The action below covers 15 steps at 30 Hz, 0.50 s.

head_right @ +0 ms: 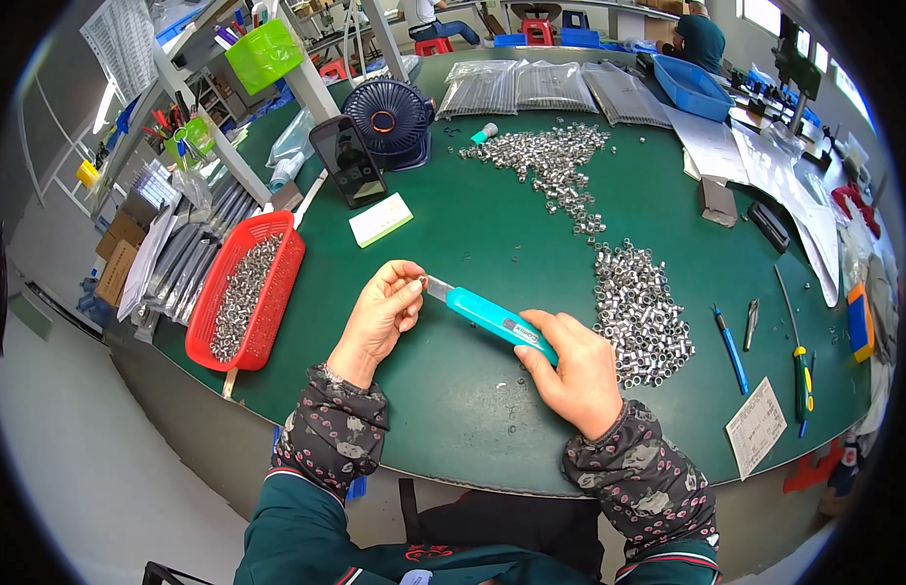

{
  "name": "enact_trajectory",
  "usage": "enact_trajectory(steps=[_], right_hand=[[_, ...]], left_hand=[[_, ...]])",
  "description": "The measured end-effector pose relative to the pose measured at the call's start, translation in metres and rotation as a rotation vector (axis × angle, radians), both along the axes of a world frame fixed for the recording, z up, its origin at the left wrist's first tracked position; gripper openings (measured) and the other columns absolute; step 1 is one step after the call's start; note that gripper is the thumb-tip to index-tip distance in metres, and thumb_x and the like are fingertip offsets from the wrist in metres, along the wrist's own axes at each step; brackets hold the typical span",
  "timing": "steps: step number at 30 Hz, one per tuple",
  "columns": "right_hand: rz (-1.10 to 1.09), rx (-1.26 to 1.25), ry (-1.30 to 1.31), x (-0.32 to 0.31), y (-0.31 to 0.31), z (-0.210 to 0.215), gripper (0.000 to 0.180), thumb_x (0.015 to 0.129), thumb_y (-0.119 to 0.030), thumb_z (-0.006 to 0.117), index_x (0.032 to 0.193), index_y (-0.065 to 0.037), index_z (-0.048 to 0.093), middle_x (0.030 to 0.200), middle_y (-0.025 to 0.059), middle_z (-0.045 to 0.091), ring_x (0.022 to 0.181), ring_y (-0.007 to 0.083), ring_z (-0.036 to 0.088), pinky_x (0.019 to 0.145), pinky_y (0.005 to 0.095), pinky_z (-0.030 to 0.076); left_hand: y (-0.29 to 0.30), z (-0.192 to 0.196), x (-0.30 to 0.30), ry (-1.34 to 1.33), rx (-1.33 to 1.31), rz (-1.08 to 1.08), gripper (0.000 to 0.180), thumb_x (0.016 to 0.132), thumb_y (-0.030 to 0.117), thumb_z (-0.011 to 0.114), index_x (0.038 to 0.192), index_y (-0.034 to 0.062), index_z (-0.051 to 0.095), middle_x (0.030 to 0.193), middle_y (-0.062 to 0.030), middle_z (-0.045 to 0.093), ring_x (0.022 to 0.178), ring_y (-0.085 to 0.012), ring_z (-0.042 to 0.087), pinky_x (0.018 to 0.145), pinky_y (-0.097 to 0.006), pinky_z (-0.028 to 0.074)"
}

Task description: The person is manually cleaning or deburring small metal hardware components using a utility knife at an industrial workbench.

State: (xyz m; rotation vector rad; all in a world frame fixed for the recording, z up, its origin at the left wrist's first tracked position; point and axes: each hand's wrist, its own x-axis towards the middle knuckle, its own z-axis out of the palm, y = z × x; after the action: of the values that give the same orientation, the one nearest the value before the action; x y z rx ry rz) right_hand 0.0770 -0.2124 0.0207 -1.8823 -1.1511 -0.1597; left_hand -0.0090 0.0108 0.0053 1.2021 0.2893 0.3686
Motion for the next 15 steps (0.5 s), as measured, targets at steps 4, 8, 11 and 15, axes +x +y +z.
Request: enact_trajectory(steps=[4,8,11,15], right_hand=[[0.023,-0.005,0.043,0.0004,-0.0005,-0.0005,0.025,0.07,-0.015,0.06,0.093,-0.005,0.056,0.068,0.0109,0.052,0.058,0.0268,0.053,0.051,0.0327,0.041],[0.043,-0.012,0.096,0.0015,-0.0006,-0.0015,0.025,0.071,-0.016,0.059,0.093,-0.006,0.056,0.071,0.0111,0.054,0.059,0.0263,0.054,0.053,0.032,0.042],[0.063,-0.018,0.144,0.0025,-0.0002,-0.0007,0.024,0.072,-0.017,0.058,0.093,-0.006,0.056,0.073,0.0113,0.055,0.06,0.0261,0.055,0.054,0.0316,0.043],[0.086,0.003,0.178,0.0032,-0.0006,-0.0057,0.023,0.072,-0.018,0.058,0.093,-0.006,0.056,0.071,0.0111,0.055,0.06,0.0258,0.054,0.053,0.0322,0.043]], left_hand=[[0.0012,-0.0018,0.0003,-0.014,0.002,0.004,0.012,0.08,0.01,0.054,0.089,0.0054,0.047,0.078,-0.0015,0.052,0.053,-0.0027,0.041,0.039,-0.013,0.032],[0.0019,-0.003,0.0005,-0.04,-0.007,-0.022,0.013,0.08,0.011,0.054,0.089,0.0057,0.048,0.077,-0.0008,0.051,0.054,-0.0028,0.041,0.039,-0.013,0.032],[0.0014,-0.0033,0.0003,-0.064,-0.021,-0.05,0.013,0.08,0.012,0.054,0.089,0.0058,0.048,0.074,0.0003,0.05,0.053,-0.0029,0.041,0.039,-0.013,0.032],[0.0002,-0.0025,0.0,-0.047,0.021,-0.069,0.011,0.081,0.014,0.054,0.087,0.0058,0.05,0.068,0.0021,0.048,0.052,-0.0025,0.041,0.039,-0.013,0.032]])
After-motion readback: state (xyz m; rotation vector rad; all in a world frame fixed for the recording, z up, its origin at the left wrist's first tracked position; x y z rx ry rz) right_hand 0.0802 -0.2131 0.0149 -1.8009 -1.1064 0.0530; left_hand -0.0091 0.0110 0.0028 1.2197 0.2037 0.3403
